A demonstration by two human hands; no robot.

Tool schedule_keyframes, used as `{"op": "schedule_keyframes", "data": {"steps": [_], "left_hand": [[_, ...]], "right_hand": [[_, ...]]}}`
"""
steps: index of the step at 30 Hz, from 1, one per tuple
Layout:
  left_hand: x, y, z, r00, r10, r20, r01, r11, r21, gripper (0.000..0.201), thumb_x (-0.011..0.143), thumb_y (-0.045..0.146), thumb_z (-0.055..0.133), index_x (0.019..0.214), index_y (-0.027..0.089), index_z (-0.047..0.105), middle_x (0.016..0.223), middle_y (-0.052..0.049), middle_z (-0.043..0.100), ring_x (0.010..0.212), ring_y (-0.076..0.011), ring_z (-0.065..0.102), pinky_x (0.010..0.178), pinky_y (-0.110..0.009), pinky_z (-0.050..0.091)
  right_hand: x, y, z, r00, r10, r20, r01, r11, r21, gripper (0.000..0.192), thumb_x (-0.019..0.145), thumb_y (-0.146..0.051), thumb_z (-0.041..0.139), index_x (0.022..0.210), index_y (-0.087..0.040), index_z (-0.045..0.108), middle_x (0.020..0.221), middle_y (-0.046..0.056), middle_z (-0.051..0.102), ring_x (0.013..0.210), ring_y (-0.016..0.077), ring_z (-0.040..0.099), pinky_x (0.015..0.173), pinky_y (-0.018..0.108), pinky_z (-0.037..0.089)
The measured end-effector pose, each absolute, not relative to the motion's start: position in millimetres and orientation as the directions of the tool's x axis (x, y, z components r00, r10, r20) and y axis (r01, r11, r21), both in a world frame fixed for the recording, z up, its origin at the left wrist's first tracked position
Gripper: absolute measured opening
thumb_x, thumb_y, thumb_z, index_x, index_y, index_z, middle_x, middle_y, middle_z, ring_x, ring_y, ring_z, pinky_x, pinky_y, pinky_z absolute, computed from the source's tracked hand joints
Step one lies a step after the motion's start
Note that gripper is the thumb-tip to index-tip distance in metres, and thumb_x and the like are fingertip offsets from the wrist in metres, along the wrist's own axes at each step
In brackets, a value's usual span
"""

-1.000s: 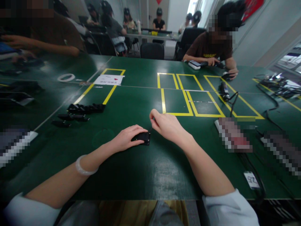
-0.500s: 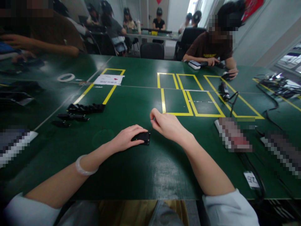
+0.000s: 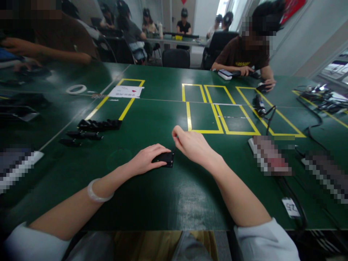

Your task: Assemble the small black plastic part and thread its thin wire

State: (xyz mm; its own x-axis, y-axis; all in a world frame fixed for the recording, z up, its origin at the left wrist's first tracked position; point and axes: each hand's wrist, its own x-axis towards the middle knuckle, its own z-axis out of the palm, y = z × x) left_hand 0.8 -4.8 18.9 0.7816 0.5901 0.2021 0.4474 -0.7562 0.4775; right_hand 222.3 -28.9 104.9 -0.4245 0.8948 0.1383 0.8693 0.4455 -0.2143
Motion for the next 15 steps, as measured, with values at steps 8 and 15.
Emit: {"op": "schedule_keyframes", "data": {"steps": [8, 15], "left_hand": [[0.4, -4.5, 17.2, 0.786, 0.588, 0.193, 0.453, -0.759, 0.468, 0.038, 0.09, 0.038, 0.056, 0.125, 0.023, 0.052, 0.115, -0.007, 0.057, 0.107, -0.0222, 0.055, 0.093, -0.035, 0.045], [0.6, -4.8, 19.0, 0.782, 0.595, 0.183, 0.463, -0.753, 0.467, 0.038, 0.09, 0.038, 0.055, 0.125, 0.024, 0.052, 0.115, -0.007, 0.057, 0.107, -0.0225, 0.055, 0.093, -0.035, 0.045]], "right_hand": [[218.0, -30.6, 105.4, -0.42, 0.9, 0.118, 0.892, 0.434, -0.129, 0.031, 0.097, -0.038, 0.029, 0.097, -0.019, 0.053, 0.074, 0.003, 0.065, 0.066, 0.0147, 0.057, 0.057, 0.024, 0.026], [214.5, -35.0, 107.6, -0.448, 0.884, 0.136, 0.873, 0.465, -0.145, 0.021, 0.094, -0.027, 0.031, 0.104, -0.019, 0.049, 0.076, 0.002, 0.066, 0.066, 0.0137, 0.058, 0.057, 0.023, 0.026]]}}
